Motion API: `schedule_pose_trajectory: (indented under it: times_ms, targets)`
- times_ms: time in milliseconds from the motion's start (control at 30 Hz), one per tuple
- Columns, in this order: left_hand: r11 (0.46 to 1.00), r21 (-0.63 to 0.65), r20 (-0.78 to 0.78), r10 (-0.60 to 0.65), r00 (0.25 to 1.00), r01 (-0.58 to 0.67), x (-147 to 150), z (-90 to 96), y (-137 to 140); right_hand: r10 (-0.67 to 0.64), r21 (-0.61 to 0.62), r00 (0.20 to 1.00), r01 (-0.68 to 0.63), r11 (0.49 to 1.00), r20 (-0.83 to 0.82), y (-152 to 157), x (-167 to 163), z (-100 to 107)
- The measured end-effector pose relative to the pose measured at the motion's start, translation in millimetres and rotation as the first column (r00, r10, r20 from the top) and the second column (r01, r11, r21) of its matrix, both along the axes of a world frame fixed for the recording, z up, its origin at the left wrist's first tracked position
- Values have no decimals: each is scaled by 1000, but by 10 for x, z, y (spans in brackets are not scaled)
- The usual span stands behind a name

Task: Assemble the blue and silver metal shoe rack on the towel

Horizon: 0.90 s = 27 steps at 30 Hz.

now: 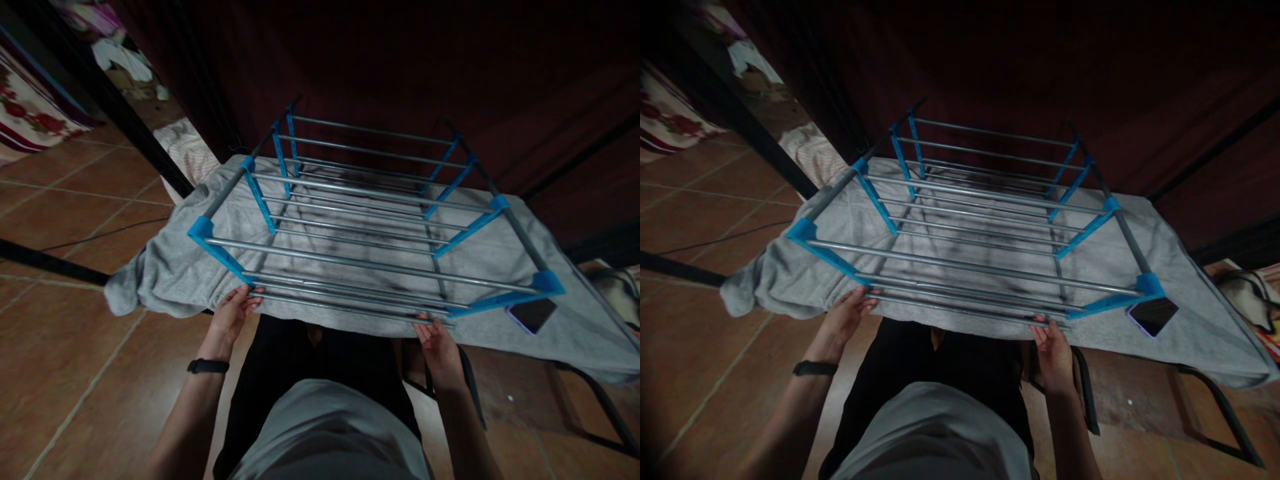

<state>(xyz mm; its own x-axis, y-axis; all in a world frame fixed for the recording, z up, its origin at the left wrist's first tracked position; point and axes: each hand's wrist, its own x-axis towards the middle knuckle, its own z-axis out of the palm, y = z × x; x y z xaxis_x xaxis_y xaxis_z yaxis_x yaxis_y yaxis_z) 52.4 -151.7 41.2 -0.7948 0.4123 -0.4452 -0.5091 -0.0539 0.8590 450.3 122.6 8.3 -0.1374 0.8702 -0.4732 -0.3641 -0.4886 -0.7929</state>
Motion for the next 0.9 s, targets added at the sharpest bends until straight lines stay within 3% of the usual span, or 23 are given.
schedule_pose_trajectory:
  times_ms: [233,633,900]
  targets:
    - [999,36,18,3,1000,-4,-2,-16,-26,-10,-27,1000,10,1000,7,-13,-18,48]
    - [993,-59,-67,98,993,-102,-1,-70,1,-8,-15,1000,8,1000,-19,-40,-26,99]
    - [996,0,-1,94,996,-94,-10,-46,-3,-7,-40,999,6,999,-39,-45,-67,155]
